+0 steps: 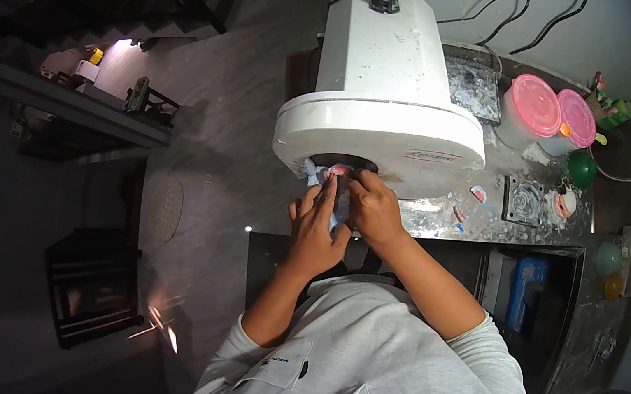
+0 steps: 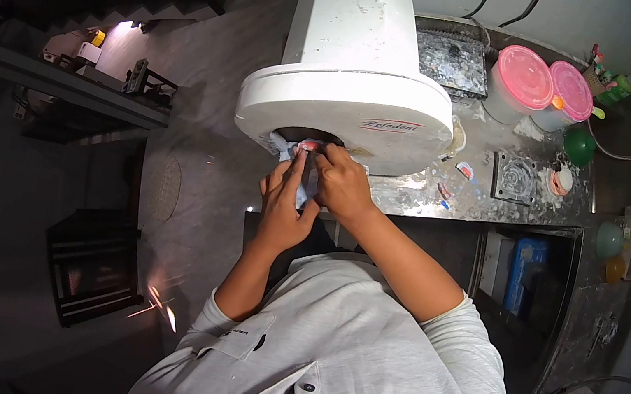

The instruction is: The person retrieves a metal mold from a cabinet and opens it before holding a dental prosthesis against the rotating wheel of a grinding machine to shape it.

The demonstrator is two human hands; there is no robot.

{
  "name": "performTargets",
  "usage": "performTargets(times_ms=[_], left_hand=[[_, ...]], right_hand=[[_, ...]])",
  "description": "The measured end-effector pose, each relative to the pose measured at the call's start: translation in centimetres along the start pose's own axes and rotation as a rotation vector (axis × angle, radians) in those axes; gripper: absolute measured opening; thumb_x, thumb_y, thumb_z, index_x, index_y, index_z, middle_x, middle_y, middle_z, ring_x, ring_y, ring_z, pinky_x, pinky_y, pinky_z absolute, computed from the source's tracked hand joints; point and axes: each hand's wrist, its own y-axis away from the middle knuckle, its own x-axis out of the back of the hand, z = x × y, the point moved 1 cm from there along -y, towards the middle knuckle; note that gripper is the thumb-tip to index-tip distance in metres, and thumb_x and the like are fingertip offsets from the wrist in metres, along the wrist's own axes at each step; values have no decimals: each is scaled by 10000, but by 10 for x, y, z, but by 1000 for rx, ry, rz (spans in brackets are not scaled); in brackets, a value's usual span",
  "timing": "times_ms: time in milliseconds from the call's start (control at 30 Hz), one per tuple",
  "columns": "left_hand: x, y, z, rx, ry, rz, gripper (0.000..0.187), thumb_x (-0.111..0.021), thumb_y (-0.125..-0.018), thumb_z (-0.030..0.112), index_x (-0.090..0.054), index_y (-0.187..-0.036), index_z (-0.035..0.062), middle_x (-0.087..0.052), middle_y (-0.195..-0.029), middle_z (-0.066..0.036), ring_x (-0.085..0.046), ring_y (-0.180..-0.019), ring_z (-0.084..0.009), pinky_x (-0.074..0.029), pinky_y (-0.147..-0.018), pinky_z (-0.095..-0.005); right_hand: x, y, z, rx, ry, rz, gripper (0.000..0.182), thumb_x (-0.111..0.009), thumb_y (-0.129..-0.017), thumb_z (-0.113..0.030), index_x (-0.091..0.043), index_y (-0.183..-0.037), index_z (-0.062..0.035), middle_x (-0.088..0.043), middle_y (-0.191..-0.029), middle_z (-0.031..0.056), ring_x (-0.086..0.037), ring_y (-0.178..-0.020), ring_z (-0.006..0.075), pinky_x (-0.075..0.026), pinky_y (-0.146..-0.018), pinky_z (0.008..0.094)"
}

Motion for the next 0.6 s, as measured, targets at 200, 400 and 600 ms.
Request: performTargets(times_ms=[200, 400, 600], left_hand=[[-2, -3, 3, 24, -91, -50, 1012, -724, -768, 152, -214, -1631, 14, -447, -1581, -214, -430, -1393, -365, -283, -1085, -572], [-1, -6, 5, 46, -85, -38, 990, -787, -762, 156, -299, -1614, 23, -503, -1488, -253, -456, -1360, -367, -278, -1116, -494], [-1, -7, 5, 49, -72, -32, 983, -788, -760, 157, -312, -1610, 28, -510, -1475, -253, -457, -1350, -378, -281, -1112, -493]], right_hand=[[-1, -2, -2, 3, -9, 46, 270, -672, -751, 1, -717, -1016, 21, -649, -935, 138, -669, -839, 341, -579, -717, 417], [-4, -1, 0, 17, -3, 76, 233, -662, -734, 7, -712, -962, 21, -640, -897, 147, -669, -788, 339, -580, -693, 422], [-4, -1, 0, -1, -5, 65, 233, -666, -740, 2, -715, -967, 16, -634, -890, 142, -670, -788, 335, -582, -691, 418]])
